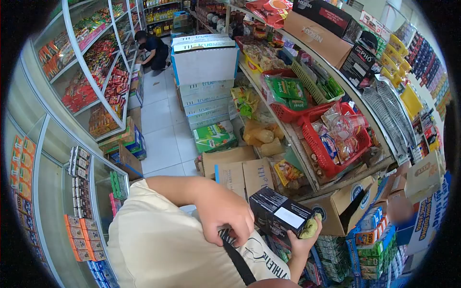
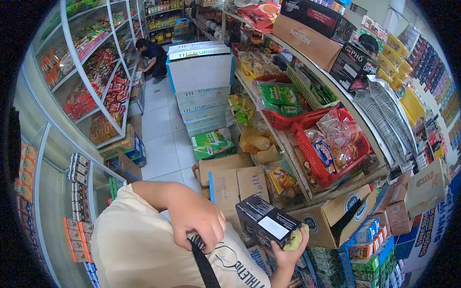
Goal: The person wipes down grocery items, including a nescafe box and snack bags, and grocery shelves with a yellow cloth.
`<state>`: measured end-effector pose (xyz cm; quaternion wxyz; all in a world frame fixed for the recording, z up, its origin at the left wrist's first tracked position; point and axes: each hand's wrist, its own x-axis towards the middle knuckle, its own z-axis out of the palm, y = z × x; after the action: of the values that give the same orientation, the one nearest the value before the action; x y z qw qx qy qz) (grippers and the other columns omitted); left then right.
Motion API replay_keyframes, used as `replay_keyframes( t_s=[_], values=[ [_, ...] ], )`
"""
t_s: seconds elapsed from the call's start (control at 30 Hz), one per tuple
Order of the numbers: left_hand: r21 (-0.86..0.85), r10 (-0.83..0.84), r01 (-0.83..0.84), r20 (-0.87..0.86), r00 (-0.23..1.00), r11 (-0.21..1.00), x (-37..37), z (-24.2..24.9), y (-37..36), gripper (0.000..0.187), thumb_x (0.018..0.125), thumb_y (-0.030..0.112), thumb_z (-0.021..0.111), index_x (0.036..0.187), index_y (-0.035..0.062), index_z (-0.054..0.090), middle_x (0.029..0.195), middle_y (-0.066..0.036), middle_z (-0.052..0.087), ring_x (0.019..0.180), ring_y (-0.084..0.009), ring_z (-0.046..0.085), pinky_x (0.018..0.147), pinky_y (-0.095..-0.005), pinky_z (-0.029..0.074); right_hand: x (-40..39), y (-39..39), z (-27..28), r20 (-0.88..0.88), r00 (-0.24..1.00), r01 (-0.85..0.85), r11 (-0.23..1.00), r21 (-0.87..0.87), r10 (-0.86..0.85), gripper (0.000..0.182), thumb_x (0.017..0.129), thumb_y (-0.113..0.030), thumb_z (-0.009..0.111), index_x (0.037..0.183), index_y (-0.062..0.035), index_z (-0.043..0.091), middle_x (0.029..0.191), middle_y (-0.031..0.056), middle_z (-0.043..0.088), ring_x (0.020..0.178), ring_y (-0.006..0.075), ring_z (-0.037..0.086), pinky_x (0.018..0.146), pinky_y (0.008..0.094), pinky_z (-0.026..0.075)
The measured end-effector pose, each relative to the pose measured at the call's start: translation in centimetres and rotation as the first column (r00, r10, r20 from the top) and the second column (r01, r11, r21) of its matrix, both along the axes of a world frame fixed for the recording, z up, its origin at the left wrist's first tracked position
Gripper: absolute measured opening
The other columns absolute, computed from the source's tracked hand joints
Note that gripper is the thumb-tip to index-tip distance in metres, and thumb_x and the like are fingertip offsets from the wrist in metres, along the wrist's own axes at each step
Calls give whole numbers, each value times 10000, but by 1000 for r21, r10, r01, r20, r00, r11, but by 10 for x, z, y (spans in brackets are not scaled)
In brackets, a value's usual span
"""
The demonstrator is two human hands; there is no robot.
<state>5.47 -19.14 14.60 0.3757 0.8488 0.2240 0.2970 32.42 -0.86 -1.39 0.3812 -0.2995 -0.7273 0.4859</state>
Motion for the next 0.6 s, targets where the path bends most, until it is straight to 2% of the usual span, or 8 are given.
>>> replay_keyframes(
  t_s=[0.1, 0.2, 0.23, 0.3, 0.4, 0.5, 0.6],
  values=[
    [200, 170, -149, -94, 981, 968, 6, 2, 0, 149, 677, 207, 647, 715, 104, 547, 681, -32, 498, 674, -238, 503, 596, -367, 389, 0, 1, -2, 63, 998, 28, 999, 20, -29, 912, 442, 5, 780, 1252, -35, 360, 1251, 150, 395, 1155, 258, 401, 1010, 367, 299],
    [328, 265, -217, -109, 958, 919, 11, -5, 10, 161, 669, 207, 642, 652, 107, 517, 642, -26, 474, 649, -230, 502, 561, -364, 386, -3, -4, 5, 29, 999, 39, 992, -120, -35, 900, 433, -14, 787, 1235, -31, 380, 1246, 156, 408, 1163, 273, 405, 1006, 372, 303],
    [357, 284, -230, -107, 953, 905, 12, -10, 16, 170, 670, 208, 641, 636, 107, 509, 629, -26, 465, 642, -229, 501, 549, -364, 384, -1, -4, 3, 97, 994, 52, 997, -55, -47, 890, 433, -28, 791, 1227, -30, 389, 1240, 161, 415, 1158, 285, 412, 1002, 376, 308],
    [366, 279, -229, -89, 956, 902, 11, -21, 26, 194, 673, 224, 647, 633, 107, 497, 637, -28, 481, 630, -238, 504, 539, -371, 387, 3, 2, -7, 225, 971, 69, 995, 78, -85, 872, 433, -56, 800, 1211, -29, 407, 1227, 171, 427, 1148, 307, 426, 994, 384, 317],
    [383, 260, -191, -138, 956, 904, 7, -34, 37, 221, 679, 253, 659, 624, 106, 503, 653, -31, 506, 631, -249, 509, 542, -372, 396, -1, 0, -12, 265, 960, 50, 984, 170, -94, 848, 437, -95, 811, 1191, -33, 427, 1183, 176, 454, 1114, 338, 447, 969, 395, 340],
    [402, 268, -152, -251, 930, 903, 2, -40, 35, 213, 684, 272, 660, 631, 113, 529, 650, -36, 511, 645, -261, 521, 544, -388, 407, -9, -5, -2, 314, 945, 35, 984, 174, -90, 834, 447, -106, 811, 1187, -44, 431, 1154, 176, 468, 1087, 344, 460, 951, 404, 354],
    [261, 285, -188, -410, 866, 947, -5, -33, 14, 217, 707, 297, 638, 641, 114, 542, 659, -52, 527, 677, -276, 541, 547, -407, 416, -8, -4, -8, 274, 957, 50, 986, 156, -92, 828, 448, -108, 812, 1183, -51, 433, 1139, 171, 474, 1084, 341, 463, 944, 405, 359]
  ],
)
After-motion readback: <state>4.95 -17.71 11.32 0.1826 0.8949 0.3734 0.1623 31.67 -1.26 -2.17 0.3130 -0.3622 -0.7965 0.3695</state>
